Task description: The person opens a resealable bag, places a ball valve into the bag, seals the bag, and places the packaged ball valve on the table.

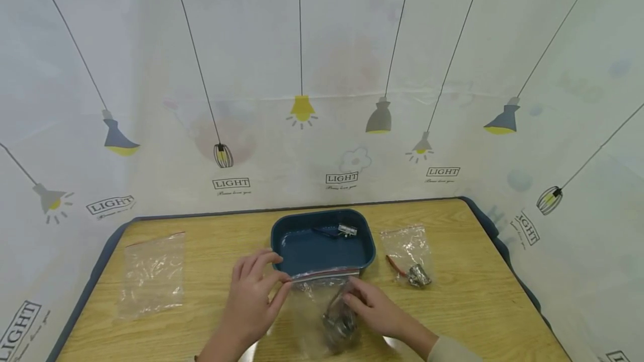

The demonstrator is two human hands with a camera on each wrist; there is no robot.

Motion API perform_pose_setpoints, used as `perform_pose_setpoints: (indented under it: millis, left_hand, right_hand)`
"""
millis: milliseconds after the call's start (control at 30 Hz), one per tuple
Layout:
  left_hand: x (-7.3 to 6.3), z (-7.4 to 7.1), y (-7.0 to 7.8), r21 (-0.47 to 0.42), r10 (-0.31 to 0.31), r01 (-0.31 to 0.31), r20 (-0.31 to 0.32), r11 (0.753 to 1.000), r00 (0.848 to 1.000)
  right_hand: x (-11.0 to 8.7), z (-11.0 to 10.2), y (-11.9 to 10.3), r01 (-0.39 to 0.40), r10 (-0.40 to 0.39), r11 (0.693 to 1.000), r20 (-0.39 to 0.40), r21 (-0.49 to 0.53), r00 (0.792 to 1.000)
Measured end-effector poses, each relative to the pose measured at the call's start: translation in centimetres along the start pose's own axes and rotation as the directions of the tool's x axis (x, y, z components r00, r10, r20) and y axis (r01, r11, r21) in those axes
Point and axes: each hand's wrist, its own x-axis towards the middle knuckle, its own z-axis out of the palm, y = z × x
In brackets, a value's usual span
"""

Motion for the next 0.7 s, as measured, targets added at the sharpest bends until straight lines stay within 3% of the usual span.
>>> perform_pose_setpoints:
  millis: [267, 467, 700]
  left_hand:
    - [-0.2, 0.2, -0.7, -0.001, -0.073, 0.073, -0.025, 0.997, 0.997]
    - [-0.7, -0.1, -1.2, 0.010, -0.143, 0.143, 0.033, 0.990, 0.989]
    - [-0.9, -0.2, -1.2, 0.017, -0.149, 0.148, 0.047, 0.989, 0.988]
  right_hand:
    - [-1.1, -2.0, 0.6, -0.122, 0.118, 0.991, 0.080, 0.052, 0.990]
    - [-2.0, -2.9, 1.6, -0.156, 0.155, 0.987, 0.032, 0.024, 0.987]
    - [-2.7, -3.8, 2.2, -0.265, 0.255, 0.954, 0.087, 0.136, 0.963]
